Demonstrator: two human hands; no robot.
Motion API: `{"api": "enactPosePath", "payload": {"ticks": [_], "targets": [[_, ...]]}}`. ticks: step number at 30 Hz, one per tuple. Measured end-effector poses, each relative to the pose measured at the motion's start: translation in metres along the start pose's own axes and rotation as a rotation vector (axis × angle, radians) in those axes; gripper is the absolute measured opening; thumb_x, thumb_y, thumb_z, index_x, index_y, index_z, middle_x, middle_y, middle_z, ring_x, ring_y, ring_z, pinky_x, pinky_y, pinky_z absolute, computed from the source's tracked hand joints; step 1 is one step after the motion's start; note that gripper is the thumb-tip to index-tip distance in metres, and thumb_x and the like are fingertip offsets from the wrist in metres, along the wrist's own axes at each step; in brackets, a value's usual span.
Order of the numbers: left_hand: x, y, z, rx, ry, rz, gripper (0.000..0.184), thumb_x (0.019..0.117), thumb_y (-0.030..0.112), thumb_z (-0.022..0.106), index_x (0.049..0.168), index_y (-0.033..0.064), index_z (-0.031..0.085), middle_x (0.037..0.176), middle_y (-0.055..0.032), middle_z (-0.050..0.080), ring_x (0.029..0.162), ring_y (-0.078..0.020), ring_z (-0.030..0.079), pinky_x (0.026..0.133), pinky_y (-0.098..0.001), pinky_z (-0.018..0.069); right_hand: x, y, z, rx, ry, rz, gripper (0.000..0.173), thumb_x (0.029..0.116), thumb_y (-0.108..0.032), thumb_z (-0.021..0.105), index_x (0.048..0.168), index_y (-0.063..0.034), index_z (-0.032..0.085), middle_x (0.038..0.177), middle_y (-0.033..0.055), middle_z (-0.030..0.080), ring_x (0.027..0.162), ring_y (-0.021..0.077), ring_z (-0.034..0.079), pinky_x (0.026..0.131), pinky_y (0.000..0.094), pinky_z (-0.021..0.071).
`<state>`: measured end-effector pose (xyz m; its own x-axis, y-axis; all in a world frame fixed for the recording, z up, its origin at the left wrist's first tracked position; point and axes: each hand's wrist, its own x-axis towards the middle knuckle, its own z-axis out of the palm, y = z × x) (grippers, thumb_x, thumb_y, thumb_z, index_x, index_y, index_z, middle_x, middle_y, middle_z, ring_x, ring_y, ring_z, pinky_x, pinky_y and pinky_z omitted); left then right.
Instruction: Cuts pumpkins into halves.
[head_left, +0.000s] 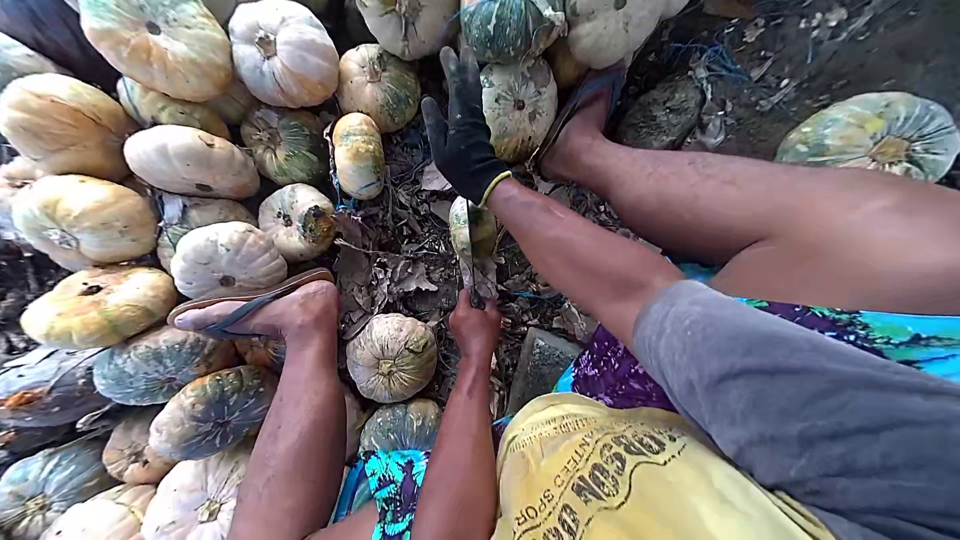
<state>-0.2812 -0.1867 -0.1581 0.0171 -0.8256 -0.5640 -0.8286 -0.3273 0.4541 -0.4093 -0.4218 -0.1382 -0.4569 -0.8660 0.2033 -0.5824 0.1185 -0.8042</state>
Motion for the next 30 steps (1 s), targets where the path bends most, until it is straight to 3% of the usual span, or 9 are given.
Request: {"api": "enactPosePath", "payload": {"ticks": [2,7,11,13,16,18,21,27,30], "targets": [[0.011,0.004,0.009,-0.026,0.017,0.013,0.027,0.0918,0.019,0.067,0.112,0.001,0.071,0.092,-0.0168,0.075,0.088,-0.0334,0.074,0.081,-0.0546,0.0578,0.0,0.003,0.001,-0.008,-0.017,0.061,0.06,0.1058,-0.021,0.051,0.159,-0.0002,0.032,0.164,0.027,0.028,0.154,0.0375,0.028,0.125,0.0442,0.0317],[0.02,0.007,0.005,-0.019,-0.02,-0.04,0.03,0.0941,0.022,0.065,0.117,0.0027,0.069,0.095,-0.017,0.075,0.091,-0.0336,0.074,0.084,-0.0549,0.0577,0.008,0.007,0.017,-0.071,-0.038,0.026,0.06,0.1055,-0.026,0.05,0.158,-0.0006,0.035,0.163,0.0238,0.033,0.154,0.035,0.03,0.125,0.0457,0.0313],[0.033,0.016,0.02,-0.094,-0.043,-0.105,0.041,0.096,0.025,0.066,0.131,0.0034,0.065,0.101,-0.0185,0.075,0.097,-0.0339,0.074,0.088,-0.0547,0.0577,0.008,-0.001,0.022,-0.149,-0.139,0.082,0.066,0.1053,-0.038,0.049,0.16,-0.0063,0.033,0.165,0.0211,0.031,0.154,0.0334,0.031,0.124,0.0469,0.0324],[0.042,0.021,0.012,-0.092,-0.025,-0.081,0.035,0.0952,0.025,0.066,0.125,0.0062,0.068,0.1,-0.0173,0.075,0.096,-0.0338,0.074,0.087,-0.056,0.0575,0.017,-0.011,0.003,-0.104,-0.13,0.127,0.064,0.1065,-0.043,0.045,0.159,-0.0071,0.035,0.165,0.0206,0.031,0.154,0.0332,0.029,0.125,0.0473,0.0305],[0.048,0.027,-0.001,-0.105,0.065,0.0,0.029,0.0931,0.022,0.066,0.115,0.0045,0.072,0.097,-0.0159,0.076,0.094,-0.0327,0.074,0.086,-0.0555,0.0572,-0.017,-0.009,-0.041,-0.027,-0.226,0.366,0.054,0.1112,-0.039,0.032,0.152,-0.0066,0.046,0.162,0.0191,0.038,0.152,0.0306,0.033,0.125,0.0452,0.0312],[0.061,0.039,-0.011,-0.11,0.071,0.009,0.029,0.0937,0.022,0.066,0.116,0.0033,0.071,0.1,-0.0175,0.076,0.097,-0.034,0.074,0.089,-0.0554,0.0564,-0.037,0.004,-0.038,0.015,-0.31,0.478,0.055,0.1131,-0.038,0.025,0.149,-0.0038,0.049,0.154,0.0192,0.049,0.145,0.0293,0.045,0.121,0.0474,0.0351],[0.081,0.037,-0.009,-0.075,0.023,-0.016,0.03,0.0931,0.023,0.066,0.116,0.0046,0.069,0.1,-0.0173,0.075,0.097,-0.0343,0.073,0.087,-0.056,0.0566,-0.055,0.022,-0.011,-0.011,-0.356,0.543,0.059,0.1128,-0.041,0.02,0.151,-0.0059,0.048,0.152,0.0164,0.052,0.143,0.0279,0.048,0.121,0.0483,0.0358],[0.081,0.022,-0.01,-0.218,-0.053,-0.071,0.034,0.0885,0.019,0.071,0.119,0.0034,0.067,0.095,-0.017,0.073,0.092,-0.0322,0.072,0.084,-0.0555,0.0567,-0.067,0.028,0.012,-0.04,-0.309,0.376,0.054,0.1119,-0.039,0.029,0.148,-0.0077,0.055,0.153,0.013,0.053,0.146,0.0254,0.046,0.123,0.0434,0.034],[0.047,0.016,-0.018,-0.172,-0.099,-0.08,0.032,0.0909,0.02,0.068,0.118,0.0033,0.067,0.094,-0.0164,0.072,0.089,-0.0311,0.072,0.082,-0.0545,0.0569,-0.099,0.049,0.001,0.001,-0.306,0.192,0.051,0.1106,-0.031,0.035,0.152,-0.0051,0.047,0.158,0.0154,0.046,0.15,0.0282,0.039,0.125,0.0461,0.0305]]}}
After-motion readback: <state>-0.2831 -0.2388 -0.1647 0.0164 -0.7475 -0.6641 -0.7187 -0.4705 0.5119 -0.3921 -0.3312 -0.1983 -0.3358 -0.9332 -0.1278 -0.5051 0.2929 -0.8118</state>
